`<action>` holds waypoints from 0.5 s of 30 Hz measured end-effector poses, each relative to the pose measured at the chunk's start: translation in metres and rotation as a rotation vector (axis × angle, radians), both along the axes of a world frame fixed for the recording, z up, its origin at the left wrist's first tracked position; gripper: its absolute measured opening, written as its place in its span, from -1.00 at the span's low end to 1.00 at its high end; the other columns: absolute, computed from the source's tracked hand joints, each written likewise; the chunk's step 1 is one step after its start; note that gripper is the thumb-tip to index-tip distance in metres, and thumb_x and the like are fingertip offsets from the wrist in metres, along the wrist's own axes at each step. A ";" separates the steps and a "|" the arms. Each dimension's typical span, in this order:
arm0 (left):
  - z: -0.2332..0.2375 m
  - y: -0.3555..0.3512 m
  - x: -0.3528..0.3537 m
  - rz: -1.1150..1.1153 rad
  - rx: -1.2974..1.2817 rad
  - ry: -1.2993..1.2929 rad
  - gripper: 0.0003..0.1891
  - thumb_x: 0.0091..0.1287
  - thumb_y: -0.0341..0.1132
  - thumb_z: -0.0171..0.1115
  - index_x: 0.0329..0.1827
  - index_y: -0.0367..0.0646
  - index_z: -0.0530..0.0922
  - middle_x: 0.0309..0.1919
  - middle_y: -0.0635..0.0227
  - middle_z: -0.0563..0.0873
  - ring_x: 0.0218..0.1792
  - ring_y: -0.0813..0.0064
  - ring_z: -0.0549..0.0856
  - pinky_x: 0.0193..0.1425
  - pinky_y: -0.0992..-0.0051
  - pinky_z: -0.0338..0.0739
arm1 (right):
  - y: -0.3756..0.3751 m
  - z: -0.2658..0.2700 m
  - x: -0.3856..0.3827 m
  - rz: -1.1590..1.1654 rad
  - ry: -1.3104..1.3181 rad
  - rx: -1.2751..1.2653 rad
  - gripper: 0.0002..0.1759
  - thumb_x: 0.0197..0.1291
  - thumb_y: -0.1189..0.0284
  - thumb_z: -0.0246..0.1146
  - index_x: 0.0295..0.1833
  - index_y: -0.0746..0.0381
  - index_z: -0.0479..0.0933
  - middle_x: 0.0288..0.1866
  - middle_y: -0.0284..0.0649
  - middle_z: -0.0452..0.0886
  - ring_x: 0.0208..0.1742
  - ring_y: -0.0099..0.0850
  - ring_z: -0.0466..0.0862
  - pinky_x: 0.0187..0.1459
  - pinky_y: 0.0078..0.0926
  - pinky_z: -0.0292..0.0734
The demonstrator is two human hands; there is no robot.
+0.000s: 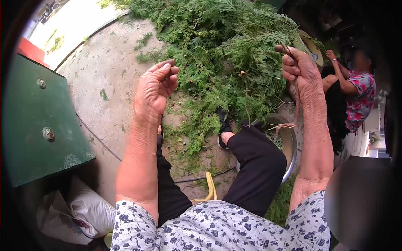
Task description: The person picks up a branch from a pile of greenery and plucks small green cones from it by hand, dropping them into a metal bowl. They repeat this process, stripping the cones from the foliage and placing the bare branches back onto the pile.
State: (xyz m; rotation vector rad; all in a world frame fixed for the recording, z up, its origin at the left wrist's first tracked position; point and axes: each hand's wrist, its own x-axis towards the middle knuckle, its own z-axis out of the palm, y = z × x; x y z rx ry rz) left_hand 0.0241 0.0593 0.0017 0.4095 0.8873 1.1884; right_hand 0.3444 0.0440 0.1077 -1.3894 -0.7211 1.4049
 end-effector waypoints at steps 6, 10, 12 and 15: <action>-0.001 0.000 -0.002 -0.003 0.000 0.049 -0.80 0.29 -0.39 0.15 -0.05 -0.22 0.52 -0.38 0.37 0.67 -0.47 0.62 0.63 -0.34 0.61 0.57 | -0.017 -0.035 -0.013 -0.070 0.209 0.246 -0.79 0.28 0.27 0.04 -0.21 0.21 0.39 -0.50 -0.34 0.42 -0.71 -0.66 0.25 -0.65 -0.62 0.14; -0.007 0.003 -0.005 0.028 0.054 0.114 -0.80 0.29 -0.38 0.15 -0.07 -0.23 0.52 -0.33 0.31 0.69 -0.40 0.58 0.66 -0.29 0.56 0.58 | -0.049 -0.039 -0.082 0.083 -0.364 0.359 -0.68 0.24 0.29 0.03 -0.09 0.29 0.52 -0.51 -0.39 0.46 -0.68 -0.69 0.30 -0.62 -0.68 0.18; -0.013 0.006 -0.008 0.031 0.026 0.039 -0.80 0.30 -0.35 0.15 -0.07 -0.24 0.52 -0.29 0.26 0.69 -0.31 0.47 0.68 -0.23 0.51 0.59 | -0.057 -0.060 -0.103 0.073 -0.415 0.387 -0.67 0.20 0.32 0.05 -0.11 0.36 0.53 -0.52 -0.42 0.44 -0.70 -0.72 0.27 -0.62 -0.73 0.20; -0.008 0.002 -0.008 0.050 0.006 -0.038 -0.81 0.28 -0.36 0.16 -0.12 -0.27 0.53 -0.24 0.21 0.69 -0.28 0.41 0.68 -0.14 0.45 0.60 | -0.065 -0.075 -0.124 -0.039 -0.139 0.371 -0.70 0.19 0.33 0.07 -0.16 0.35 0.54 -0.54 -0.40 0.47 -0.71 -0.70 0.28 -0.63 -0.72 0.18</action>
